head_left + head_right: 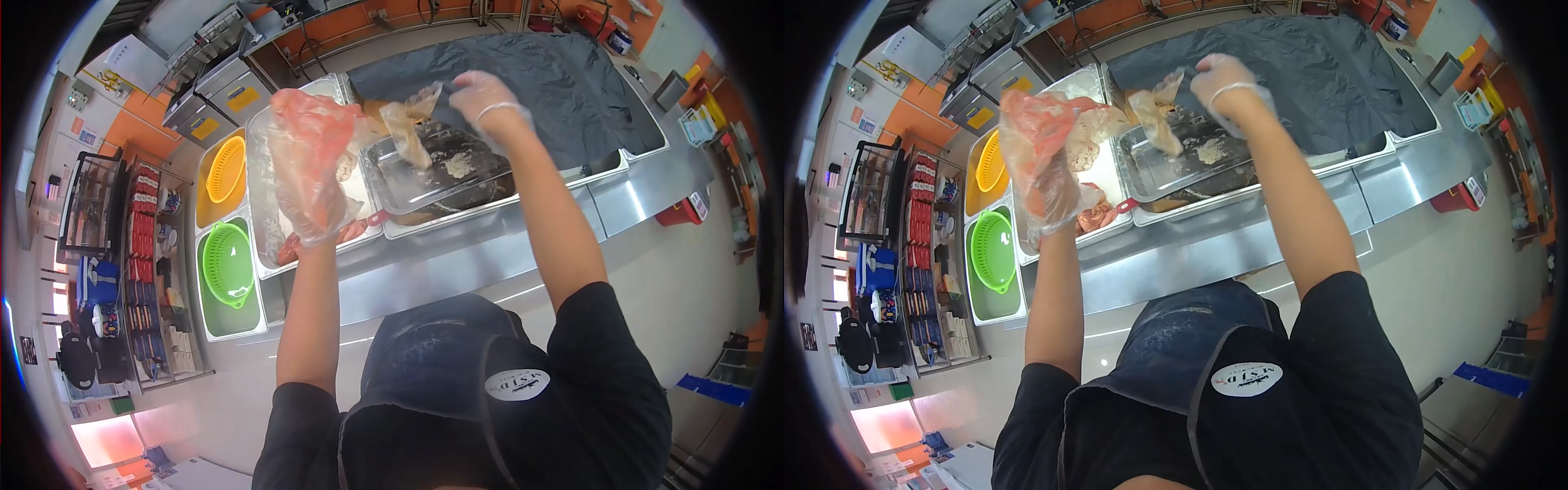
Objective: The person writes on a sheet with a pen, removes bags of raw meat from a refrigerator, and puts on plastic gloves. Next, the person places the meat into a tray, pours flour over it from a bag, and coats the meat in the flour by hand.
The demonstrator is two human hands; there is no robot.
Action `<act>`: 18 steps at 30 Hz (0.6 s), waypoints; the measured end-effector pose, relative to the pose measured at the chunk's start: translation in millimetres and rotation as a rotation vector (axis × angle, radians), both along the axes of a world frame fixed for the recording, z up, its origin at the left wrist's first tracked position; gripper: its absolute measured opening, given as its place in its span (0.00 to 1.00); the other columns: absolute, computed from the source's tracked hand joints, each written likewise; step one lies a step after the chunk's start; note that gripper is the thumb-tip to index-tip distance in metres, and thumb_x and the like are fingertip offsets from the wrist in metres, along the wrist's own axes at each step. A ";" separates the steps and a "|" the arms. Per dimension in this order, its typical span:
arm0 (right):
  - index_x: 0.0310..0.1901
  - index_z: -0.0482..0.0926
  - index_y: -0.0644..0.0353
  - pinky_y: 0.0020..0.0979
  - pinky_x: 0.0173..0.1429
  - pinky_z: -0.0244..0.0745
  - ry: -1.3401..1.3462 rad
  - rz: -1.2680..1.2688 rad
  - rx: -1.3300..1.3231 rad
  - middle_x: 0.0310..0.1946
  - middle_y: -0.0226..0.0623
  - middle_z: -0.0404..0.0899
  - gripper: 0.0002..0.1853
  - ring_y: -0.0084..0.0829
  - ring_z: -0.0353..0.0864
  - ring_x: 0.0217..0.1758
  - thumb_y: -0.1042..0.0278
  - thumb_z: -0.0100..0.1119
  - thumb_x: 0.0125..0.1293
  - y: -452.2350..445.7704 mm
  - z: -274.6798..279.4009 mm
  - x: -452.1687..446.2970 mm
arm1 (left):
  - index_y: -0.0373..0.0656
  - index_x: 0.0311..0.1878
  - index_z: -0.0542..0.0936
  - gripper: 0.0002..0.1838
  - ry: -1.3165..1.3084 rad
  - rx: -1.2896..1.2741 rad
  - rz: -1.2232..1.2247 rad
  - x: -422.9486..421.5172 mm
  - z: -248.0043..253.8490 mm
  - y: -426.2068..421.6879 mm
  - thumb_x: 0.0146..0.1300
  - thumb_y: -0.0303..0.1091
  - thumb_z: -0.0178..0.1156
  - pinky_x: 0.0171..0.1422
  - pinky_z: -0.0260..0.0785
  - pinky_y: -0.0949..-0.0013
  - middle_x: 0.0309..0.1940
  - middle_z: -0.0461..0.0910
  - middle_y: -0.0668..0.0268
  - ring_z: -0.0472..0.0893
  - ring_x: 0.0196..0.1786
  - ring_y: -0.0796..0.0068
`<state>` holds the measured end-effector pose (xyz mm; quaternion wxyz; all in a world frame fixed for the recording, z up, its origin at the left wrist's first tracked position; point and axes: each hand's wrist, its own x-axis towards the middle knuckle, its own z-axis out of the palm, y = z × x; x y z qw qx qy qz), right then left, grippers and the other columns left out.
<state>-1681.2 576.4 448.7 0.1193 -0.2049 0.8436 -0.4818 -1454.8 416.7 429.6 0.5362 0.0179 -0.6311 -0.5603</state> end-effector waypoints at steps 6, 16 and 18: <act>0.48 0.83 0.63 0.28 0.54 0.73 -0.110 0.417 0.070 0.41 0.34 0.84 0.16 0.27 0.81 0.43 0.66 0.69 0.60 37.9 32.1 -31.0 | 0.37 0.60 0.76 0.22 0.100 0.181 -0.316 -25.7 -4.3 27.5 0.61 0.22 0.66 0.54 0.74 0.72 0.52 0.80 0.65 0.80 0.51 0.76; 0.42 0.83 0.61 0.28 0.50 0.76 -0.371 0.734 -0.007 0.37 0.32 0.85 0.13 0.25 0.81 0.40 0.62 0.68 0.62 41.7 -29.3 -63.5 | 0.37 0.64 0.72 0.26 0.378 0.430 -0.287 -56.4 4.4 58.4 0.62 0.24 0.63 0.58 0.74 0.70 0.56 0.79 0.64 0.80 0.54 0.70; 0.47 0.81 0.62 0.31 0.53 0.77 -0.164 0.805 0.057 0.41 0.36 0.85 0.16 0.30 0.82 0.44 0.61 0.68 0.63 47.6 -32.5 -50.3 | 0.34 0.68 0.65 0.28 -0.157 -0.126 0.293 -57.2 -24.4 52.2 0.69 0.33 0.60 0.75 0.62 0.62 0.63 0.74 0.58 0.73 0.66 0.65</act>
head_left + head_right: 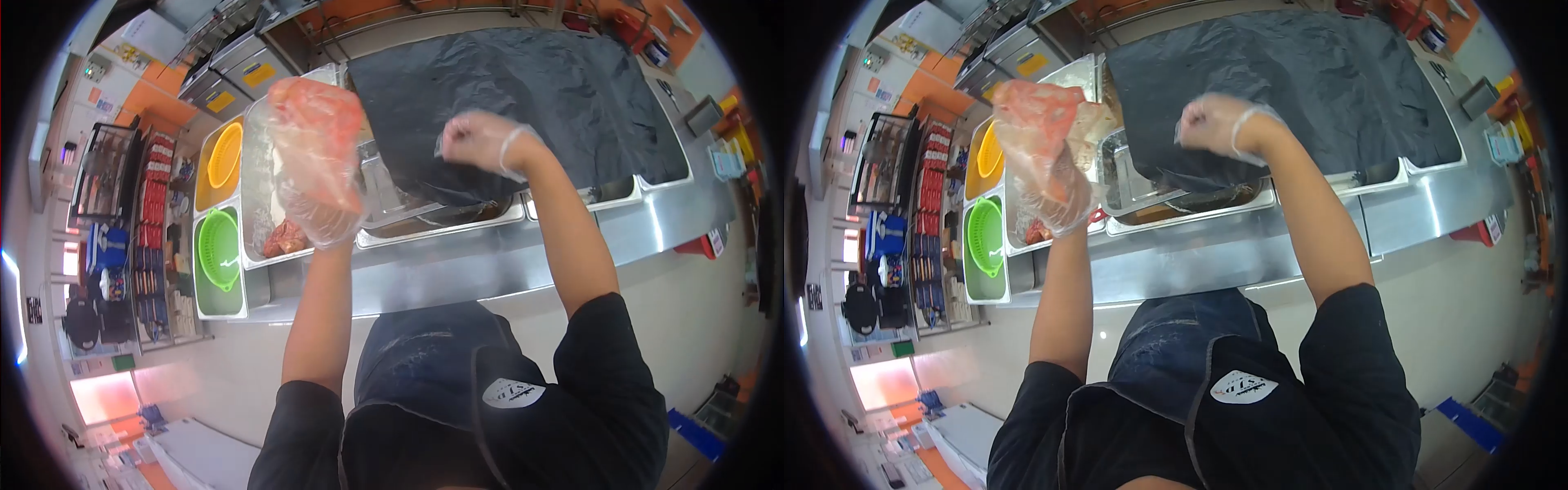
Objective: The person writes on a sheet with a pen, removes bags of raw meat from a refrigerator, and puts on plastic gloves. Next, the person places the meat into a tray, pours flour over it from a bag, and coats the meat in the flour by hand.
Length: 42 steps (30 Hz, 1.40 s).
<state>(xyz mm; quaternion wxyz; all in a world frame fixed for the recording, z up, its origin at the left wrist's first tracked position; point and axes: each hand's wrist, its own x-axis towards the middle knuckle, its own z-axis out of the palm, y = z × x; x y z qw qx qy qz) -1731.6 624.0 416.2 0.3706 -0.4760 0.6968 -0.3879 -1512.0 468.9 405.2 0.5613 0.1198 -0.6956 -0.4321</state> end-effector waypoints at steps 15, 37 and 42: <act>0.56 0.79 0.71 0.32 0.58 0.73 -0.393 -0.493 -0.031 0.48 0.42 0.84 0.23 0.30 0.80 0.54 0.58 0.62 0.70 12.9 -21.3 -5.1 | 0.44 0.51 0.84 0.22 -0.415 -0.501 0.118 -15.6 -16.9 41.2 0.49 0.29 0.71 0.60 0.72 0.54 0.48 0.85 0.59 0.83 0.52 0.52; 0.56 0.81 0.63 0.39 0.67 0.71 0.671 -0.266 -0.283 0.60 0.45 0.79 0.17 0.46 0.78 0.62 0.62 0.59 0.71 133.4 13.0 105.8 | 0.37 0.54 0.81 0.20 -0.873 -0.368 -0.021 105.2 2.8 126.0 0.66 0.41 0.60 0.64 0.70 0.55 0.52 0.82 0.47 0.80 0.56 0.46; 0.52 0.81 0.64 0.37 0.60 0.76 0.383 -0.433 -0.168 0.50 0.45 0.83 0.16 0.41 0.83 0.55 0.62 0.61 0.69 238.9 -70.7 190.4 | 0.43 0.58 0.80 0.17 -1.091 -0.137 -0.158 252.2 -163.6 170.7 0.68 0.37 0.57 0.61 0.71 0.51 0.51 0.82 0.49 0.79 0.56 0.47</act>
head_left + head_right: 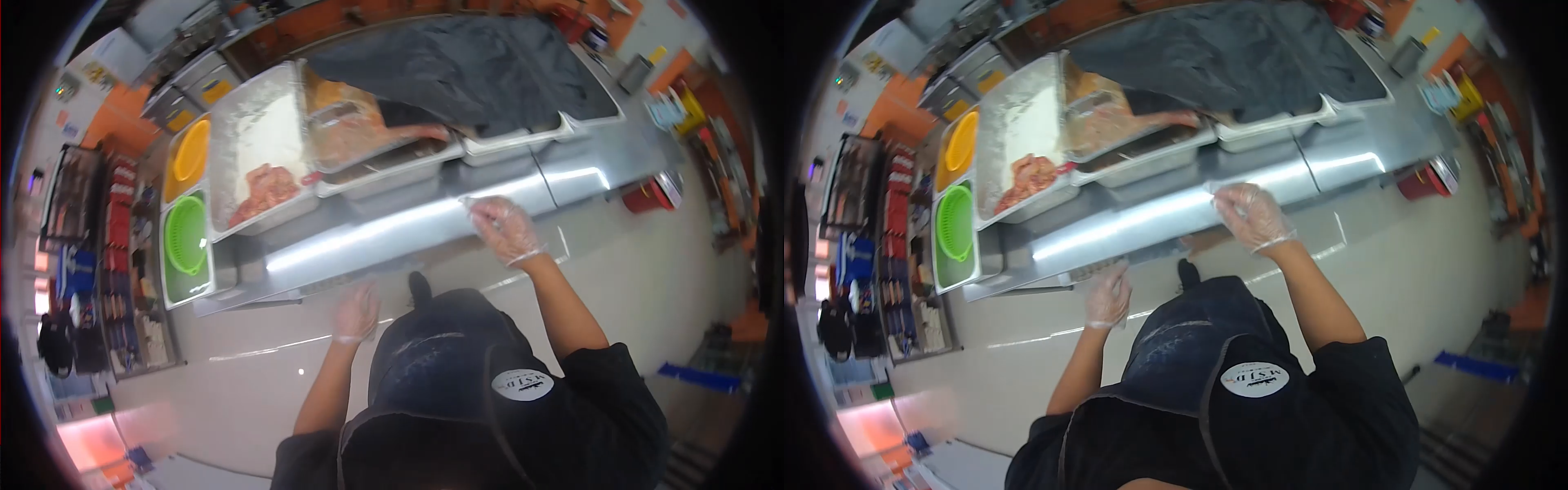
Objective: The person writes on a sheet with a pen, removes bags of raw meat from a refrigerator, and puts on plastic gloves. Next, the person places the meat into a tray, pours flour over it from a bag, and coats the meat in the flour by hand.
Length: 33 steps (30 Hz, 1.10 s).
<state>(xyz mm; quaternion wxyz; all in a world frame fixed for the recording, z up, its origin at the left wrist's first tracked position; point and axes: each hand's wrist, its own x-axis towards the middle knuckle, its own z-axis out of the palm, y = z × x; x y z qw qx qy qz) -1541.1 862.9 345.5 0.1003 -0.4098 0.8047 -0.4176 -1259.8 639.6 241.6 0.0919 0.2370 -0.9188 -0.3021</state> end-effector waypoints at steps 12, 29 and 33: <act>0.50 0.83 0.62 0.33 0.58 0.77 -0.450 -0.670 0.448 0.42 0.42 0.85 0.14 0.35 0.84 0.49 0.63 0.57 0.71 325.4 -99.4 105.5 | 0.45 0.59 0.76 0.22 -1.172 0.257 -0.584 324.8 -323.1 115.3 0.70 0.48 0.50 0.68 0.65 0.53 0.59 0.76 0.55 0.74 0.64 0.55; 0.42 0.85 0.58 0.43 0.59 0.77 -0.652 -0.580 1.042 0.48 0.46 0.84 0.15 0.47 0.83 0.53 0.66 0.47 0.66 786.7 -378.1 167.6 | 0.45 0.52 0.82 0.15 -0.625 0.540 0.259 -223.3 -166.1 322.2 0.73 0.43 0.55 0.43 0.73 0.68 0.38 0.85 0.64 0.83 0.40 0.74; 0.44 0.84 0.61 0.40 0.62 0.75 -0.834 -0.870 0.835 0.51 0.46 0.84 0.18 0.45 0.81 0.58 0.63 0.44 0.69 853.1 -378.7 123.5 | 0.45 0.54 0.80 0.16 -0.630 0.579 0.064 -327.4 -166.8 399.5 0.71 0.44 0.59 0.43 0.74 0.68 0.41 0.84 0.65 0.84 0.43 0.70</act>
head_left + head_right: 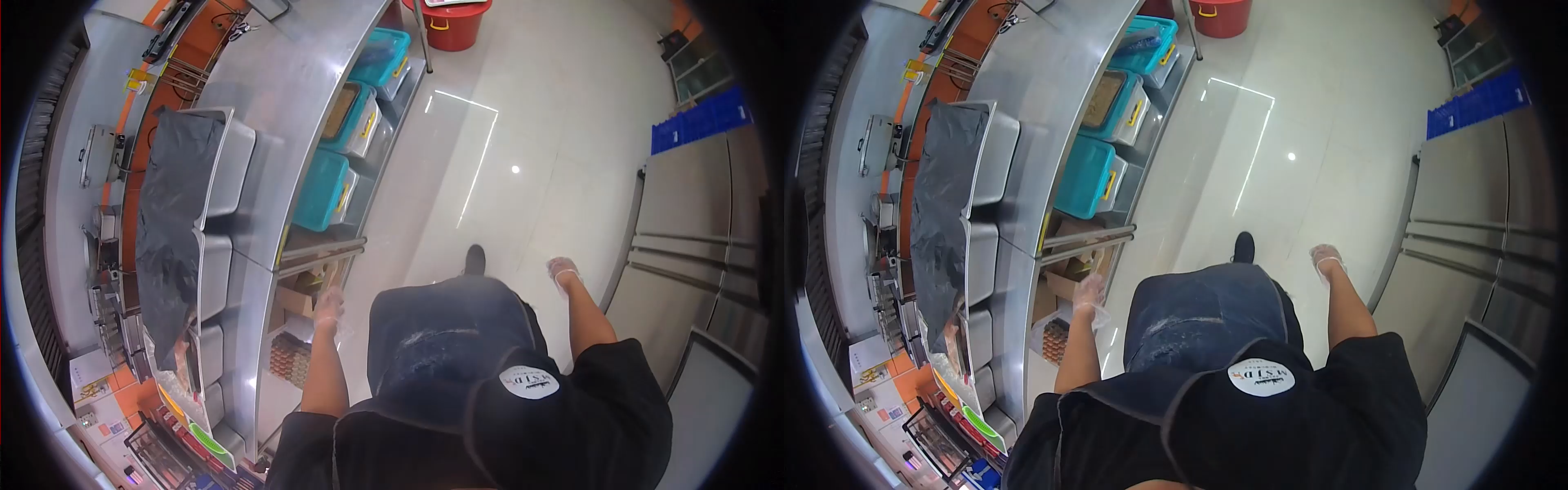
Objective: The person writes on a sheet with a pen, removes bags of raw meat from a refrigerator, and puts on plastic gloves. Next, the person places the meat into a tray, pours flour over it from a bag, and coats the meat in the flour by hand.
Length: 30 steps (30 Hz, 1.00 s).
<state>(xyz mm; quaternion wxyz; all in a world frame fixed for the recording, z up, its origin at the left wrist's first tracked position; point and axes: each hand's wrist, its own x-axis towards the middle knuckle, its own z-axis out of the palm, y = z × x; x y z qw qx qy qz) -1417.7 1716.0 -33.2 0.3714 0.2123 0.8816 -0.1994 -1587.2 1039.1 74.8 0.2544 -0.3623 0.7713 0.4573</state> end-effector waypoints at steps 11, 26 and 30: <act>0.44 0.82 0.59 0.27 0.39 0.75 0.198 -1.019 -0.459 0.36 0.34 0.83 0.11 0.25 0.79 0.35 0.66 0.51 0.70 -6.4 26.9 -172.1 | 0.42 0.58 0.76 0.16 -0.052 0.666 0.530 -328.3 -110.2 132.0 0.73 0.39 0.56 0.53 0.76 0.68 0.50 0.82 0.64 0.82 0.53 0.68; 0.48 0.80 0.59 0.33 0.50 0.74 0.296 -0.475 -0.762 0.38 0.32 0.80 0.16 0.27 0.79 0.42 0.55 0.52 0.73 -139.4 -227.2 -662.3 | 0.41 0.49 0.83 0.23 0.358 -0.855 -0.616 -587.5 -307.4 175.7 0.75 0.48 0.45 0.59 0.73 0.51 0.47 0.82 0.48 0.81 0.52 0.47; 0.47 0.81 0.59 0.32 0.49 0.74 0.143 -0.547 -0.881 0.38 0.33 0.82 0.15 0.29 0.79 0.41 0.57 0.56 0.69 -192.8 -205.9 -745.7 | 0.41 0.48 0.85 0.23 0.262 -1.009 -0.786 -559.1 -305.3 144.0 0.76 0.46 0.44 0.58 0.74 0.53 0.46 0.84 0.47 0.82 0.51 0.48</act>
